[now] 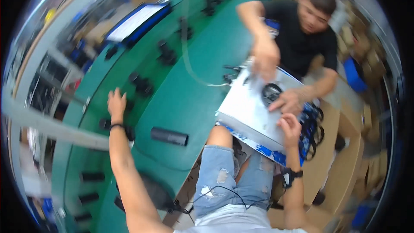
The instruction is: The person picks up a handheld vacuum, places it into a machine to press it down, and then removes it to repeat the process with another vacuum.
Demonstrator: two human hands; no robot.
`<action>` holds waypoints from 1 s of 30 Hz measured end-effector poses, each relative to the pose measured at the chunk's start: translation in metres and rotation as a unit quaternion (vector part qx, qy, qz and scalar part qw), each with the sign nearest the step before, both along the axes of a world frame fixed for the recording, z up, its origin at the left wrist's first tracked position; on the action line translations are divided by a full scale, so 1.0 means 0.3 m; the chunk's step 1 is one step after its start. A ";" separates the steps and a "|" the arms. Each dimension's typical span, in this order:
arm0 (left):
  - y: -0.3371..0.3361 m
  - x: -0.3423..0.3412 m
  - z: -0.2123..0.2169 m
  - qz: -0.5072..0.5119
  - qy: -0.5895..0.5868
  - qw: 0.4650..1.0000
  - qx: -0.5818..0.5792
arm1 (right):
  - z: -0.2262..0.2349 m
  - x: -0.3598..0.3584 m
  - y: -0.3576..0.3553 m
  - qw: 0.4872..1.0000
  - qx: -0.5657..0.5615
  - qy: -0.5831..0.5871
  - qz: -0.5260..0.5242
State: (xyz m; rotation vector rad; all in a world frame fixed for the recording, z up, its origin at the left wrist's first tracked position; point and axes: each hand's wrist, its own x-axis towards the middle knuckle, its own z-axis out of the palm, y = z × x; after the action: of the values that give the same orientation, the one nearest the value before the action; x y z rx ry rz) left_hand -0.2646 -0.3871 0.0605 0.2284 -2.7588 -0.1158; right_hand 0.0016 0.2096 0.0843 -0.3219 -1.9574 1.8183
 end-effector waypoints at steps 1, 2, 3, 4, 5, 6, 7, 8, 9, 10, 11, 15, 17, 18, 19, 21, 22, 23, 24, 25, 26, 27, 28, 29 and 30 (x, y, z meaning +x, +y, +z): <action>0.078 0.031 0.019 0.024 -0.021 0.999 -0.016 | -0.032 0.013 0.020 1.000 -0.009 0.007 0.005; 0.074 0.078 0.051 0.048 0.024 0.998 -0.021 | -0.033 0.010 -0.002 1.000 -0.015 0.007 0.003; 0.038 0.117 0.076 0.022 0.103 0.993 -0.045 | -0.050 0.005 0.007 0.998 -0.029 0.014 0.044; 0.123 0.128 0.139 0.005 0.107 0.994 -0.031 | -0.088 0.000 0.034 0.997 -0.035 0.035 0.055; 0.210 0.158 0.215 -0.012 0.102 0.994 -0.024 | -0.089 0.008 0.053 0.998 -0.036 0.038 0.041; 0.275 0.186 0.266 -0.103 0.142 0.984 -0.025 | -0.073 0.019 0.053 0.998 -0.025 0.038 0.033; 0.339 0.201 0.315 -0.189 0.181 0.965 -0.025 | -0.050 0.022 0.036 0.998 0.040 0.041 0.008; 0.380 0.220 0.378 -0.220 0.177 0.959 -0.037 | -0.005 0.019 -0.024 0.995 0.087 0.037 0.012; 0.451 0.266 0.406 -0.295 0.177 0.938 0.055 | 0.015 0.007 -0.070 0.993 0.116 0.026 0.006; 0.522 0.348 0.427 -0.357 0.162 0.907 0.152 | 0.026 -0.008 -0.125 0.992 0.103 0.046 0.049; 0.618 0.458 0.486 -0.372 0.128 0.892 0.223 | 0.060 -0.010 -0.184 0.987 0.075 0.072 0.119; 0.971 0.755 0.527 -0.571 -0.085 0.762 0.293 | 0.053 0.033 -0.310 0.845 -0.312 -0.053 0.431; 1.070 0.807 0.448 -0.586 -0.124 0.724 0.341 | -0.005 0.119 -0.342 0.852 -0.309 -0.045 0.421; 1.107 0.839 0.397 -0.550 -0.108 0.713 0.421 | 0.003 0.151 -0.321 0.789 -0.374 -0.048 0.485; 1.166 0.872 0.352 -0.516 -0.092 0.691 0.498 | 0.018 0.201 -0.280 0.721 -0.435 -0.053 0.538; 1.223 0.898 0.246 -0.467 -0.075 0.637 0.609 | 0.044 0.257 -0.232 0.756 -0.482 -0.018 0.442; 1.231 0.917 0.191 -0.455 -0.102 0.615 0.636 | 0.067 0.269 -0.197 0.800 -0.438 0.045 0.407; 1.241 0.947 0.156 -0.439 -0.127 0.594 0.663 | 0.078 0.274 -0.157 0.842 -0.393 0.061 0.366; 1.255 0.999 0.163 -0.425 -0.205 0.562 0.679 | 0.132 0.286 -0.146 0.862 -0.433 0.072 0.255; 1.239 1.019 0.104 -0.489 -0.140 0.645 0.571 | 0.139 0.263 -0.144 0.872 -0.435 0.118 0.193; 1.255 1.070 0.114 -0.475 -0.200 0.602 0.610 | 0.170 0.253 -0.117 0.874 -0.433 0.144 0.166; 1.284 1.100 0.139 -0.459 -0.246 0.556 0.647 | 0.177 0.234 -0.100 0.876 -0.424 0.169 0.152; 1.283 1.095 0.147 -0.439 -0.244 0.564 0.656 | 0.178 0.219 -0.092 0.883 -0.401 0.180 0.162; 1.286 1.086 0.162 -0.422 -0.249 0.534 0.689 | 0.179 0.219 -0.093 0.888 -0.386 0.193 0.161; 1.283 1.084 0.170 -0.406 -0.252 0.503 0.720 | 0.190 0.222 -0.098 0.891 -0.385 0.188 0.152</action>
State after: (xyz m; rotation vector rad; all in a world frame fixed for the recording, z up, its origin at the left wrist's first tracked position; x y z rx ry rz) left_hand 0.0607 -0.0022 0.1116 -0.7897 -2.0063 -2.8870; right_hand 0.0682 0.1803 0.1413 0.1181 -0.9955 2.5756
